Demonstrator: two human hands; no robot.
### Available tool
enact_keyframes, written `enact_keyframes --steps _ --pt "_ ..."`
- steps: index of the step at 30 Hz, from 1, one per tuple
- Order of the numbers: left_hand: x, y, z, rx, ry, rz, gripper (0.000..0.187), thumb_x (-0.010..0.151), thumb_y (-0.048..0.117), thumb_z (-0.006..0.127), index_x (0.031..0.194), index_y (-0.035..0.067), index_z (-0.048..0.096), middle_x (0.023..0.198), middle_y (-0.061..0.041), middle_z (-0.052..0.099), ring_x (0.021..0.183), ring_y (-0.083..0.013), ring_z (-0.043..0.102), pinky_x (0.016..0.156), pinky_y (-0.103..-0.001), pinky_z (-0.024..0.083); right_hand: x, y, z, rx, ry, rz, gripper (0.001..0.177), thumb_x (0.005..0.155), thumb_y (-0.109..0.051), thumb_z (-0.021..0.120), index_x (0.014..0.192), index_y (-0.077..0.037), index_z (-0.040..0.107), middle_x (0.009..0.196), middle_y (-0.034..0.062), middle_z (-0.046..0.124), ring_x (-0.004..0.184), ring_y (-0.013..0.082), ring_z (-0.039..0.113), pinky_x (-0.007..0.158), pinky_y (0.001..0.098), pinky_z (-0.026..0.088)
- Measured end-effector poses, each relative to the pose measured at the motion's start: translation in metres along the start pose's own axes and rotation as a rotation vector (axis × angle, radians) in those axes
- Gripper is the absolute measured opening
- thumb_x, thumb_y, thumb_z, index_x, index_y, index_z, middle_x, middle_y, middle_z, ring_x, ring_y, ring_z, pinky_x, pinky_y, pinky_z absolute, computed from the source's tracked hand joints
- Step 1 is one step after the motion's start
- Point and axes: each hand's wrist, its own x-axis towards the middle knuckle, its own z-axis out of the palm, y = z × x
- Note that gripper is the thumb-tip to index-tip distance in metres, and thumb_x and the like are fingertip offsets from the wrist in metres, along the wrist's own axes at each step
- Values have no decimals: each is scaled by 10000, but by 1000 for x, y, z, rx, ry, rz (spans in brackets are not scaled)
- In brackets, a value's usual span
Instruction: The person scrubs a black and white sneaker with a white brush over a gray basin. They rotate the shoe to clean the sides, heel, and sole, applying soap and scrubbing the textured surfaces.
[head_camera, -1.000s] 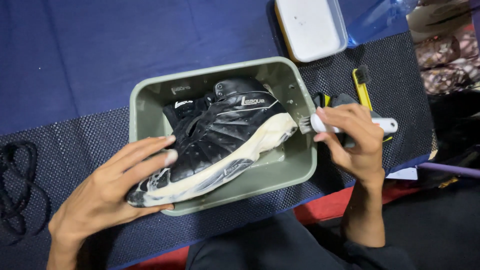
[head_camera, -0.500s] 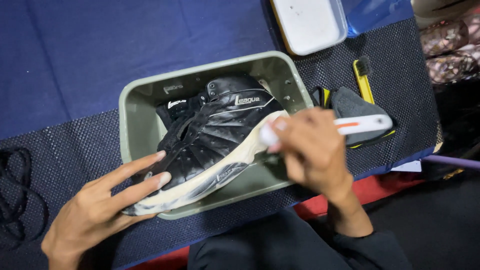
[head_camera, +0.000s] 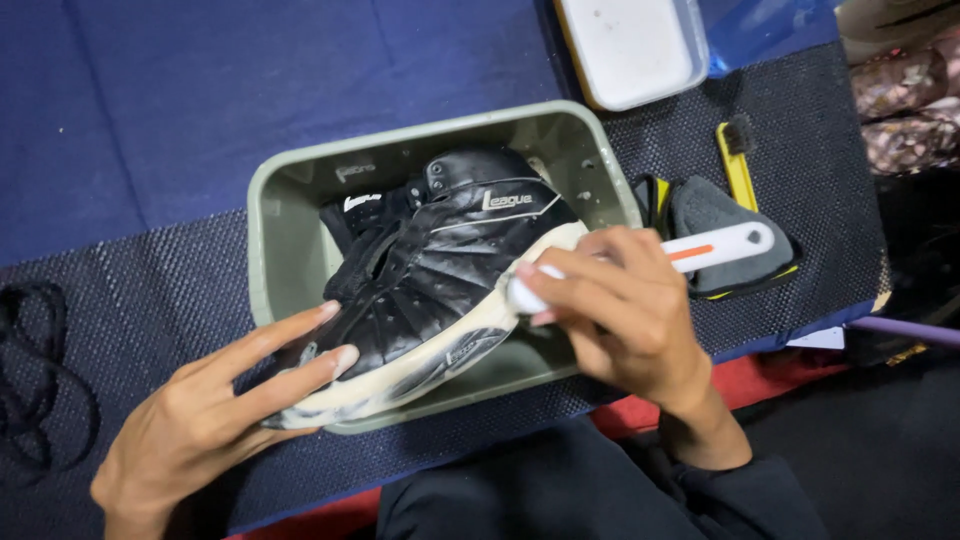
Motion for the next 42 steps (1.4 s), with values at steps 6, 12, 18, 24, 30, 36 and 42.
enact_keyframes --steps 6,12,18,24,30,36,42 --pt "3 1 -2 8 4 2 730 724 264 860 1394 172 585 1527 -168 541 1266 -259 680 1030 -341 575 -12 9 7 -10 23 8 220 937 -25 688 1154 -60 699 1105 91 741 843 351 604 758 461 401" --pt "1 -1 4 -1 96 42 689 723 287 898 1332 142 610 1466 -235 580 1211 -245 717 1005 -307 605 -32 23 0 -74 13 141 307 887 76 592 1128 -75 707 1177 80 741 860 365 579 846 491 409" --pt "2 0 6 66 196 88 627 682 461 966 1126 223 592 1369 -271 642 1117 -264 758 874 -311 641 -39 25 -16 -183 -1 176 247 975 -75 730 1222 -80 741 1183 65 756 881 304 571 825 437 406" --pt "-8 10 16 -778 286 -355 676 710 -23 789 1324 -92 514 1195 -208 749 505 -179 904 431 -82 605 -59 35 -34 -66 142 373 286 914 -42 840 1157 34 709 1163 157 746 942 289 665 907 387 471" --pt "3 12 9 -194 358 58 696 604 343 1023 1161 173 642 1343 -399 591 1104 -254 756 1009 -270 622 -52 22 -22 -50 95 392 262 914 -100 806 1143 -15 712 1108 116 758 914 248 657 861 356 424" --pt "4 -2 5 -223 181 177 268 925 157 684 1186 124 634 1425 -396 500 1293 -483 669 1038 -409 635 -51 25 -20 -52 102 373 252 920 -100 806 1137 -13 712 1101 122 760 915 257 671 850 355 426" --pt "28 2 6 -79 333 317 461 895 220 862 1231 184 549 1278 -372 628 1075 -406 786 774 -363 689 -41 11 -15 13 78 272 258 910 -106 798 1132 -6 716 1127 139 759 927 284 685 854 362 454"
